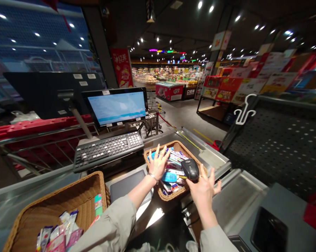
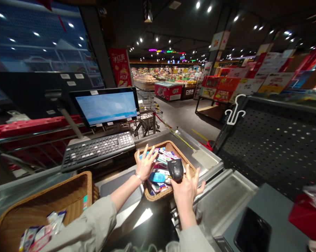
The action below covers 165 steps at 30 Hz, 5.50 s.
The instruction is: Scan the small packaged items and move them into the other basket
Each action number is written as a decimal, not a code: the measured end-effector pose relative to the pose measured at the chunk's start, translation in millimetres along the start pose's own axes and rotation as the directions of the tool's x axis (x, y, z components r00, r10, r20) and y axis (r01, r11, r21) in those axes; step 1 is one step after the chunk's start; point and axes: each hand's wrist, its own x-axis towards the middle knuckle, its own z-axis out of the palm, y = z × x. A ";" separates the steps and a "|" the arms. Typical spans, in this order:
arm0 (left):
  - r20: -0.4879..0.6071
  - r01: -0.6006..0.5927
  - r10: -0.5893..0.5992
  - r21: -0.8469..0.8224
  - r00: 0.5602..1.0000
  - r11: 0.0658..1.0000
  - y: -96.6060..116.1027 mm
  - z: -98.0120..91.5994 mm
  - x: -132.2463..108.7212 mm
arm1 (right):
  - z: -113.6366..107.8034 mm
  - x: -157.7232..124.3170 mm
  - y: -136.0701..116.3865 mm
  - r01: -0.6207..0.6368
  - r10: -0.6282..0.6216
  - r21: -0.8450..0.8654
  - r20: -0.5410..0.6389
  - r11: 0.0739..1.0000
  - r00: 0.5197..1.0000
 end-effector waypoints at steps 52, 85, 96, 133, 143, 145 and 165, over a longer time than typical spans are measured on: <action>-0.055 0.754 -0.805 0.392 0.591 0.527 -146.1 -143.7 -275.9 | 42.0 -76.9 -187.5 0.433 -0.611 0.498 0.275 0.751 0.742; 0.569 0.630 -0.704 0.373 0.424 0.681 -205.0 -168.1 -360.5 | 42.6 -92.1 -199.9 0.410 -0.604 0.501 0.324 0.762 0.728; 0.705 0.527 -0.625 0.409 0.336 0.745 -203.3 -169.0 -372.0 | 45.3 -92.2 -200.6 0.402 -0.583 0.483 0.317 0.778 0.748; 0.389 0.700 -0.815 0.427 0.429 0.573 -206.9 -116.4 -348.3 | 43.2 -76.4 -186.2 0.426 -0.578 0.436 0.314 0.793 0.753; 0.347 0.676 -0.792 0.412 0.503 0.610 -208.3 -119.6 -347.2 | 46.1 -77.8 -186.1 0.397 -0.562 0.447 0.336 0.801 0.755; 0.310 0.658 -0.772 0.406 0.554 0.635 -206.4 -125.0 -341.3 | 46.5 -77.2 -186.4 0.395 -0.561 0.450 0.331 0.801 0.759; -0.129 0.631 -0.635 0.369 0.762 0.683 -158.6 -167.0 -236.2 | 31.1 -69.6 -201.5 0.454 -0.613 0.483 0.240 0.748 0.753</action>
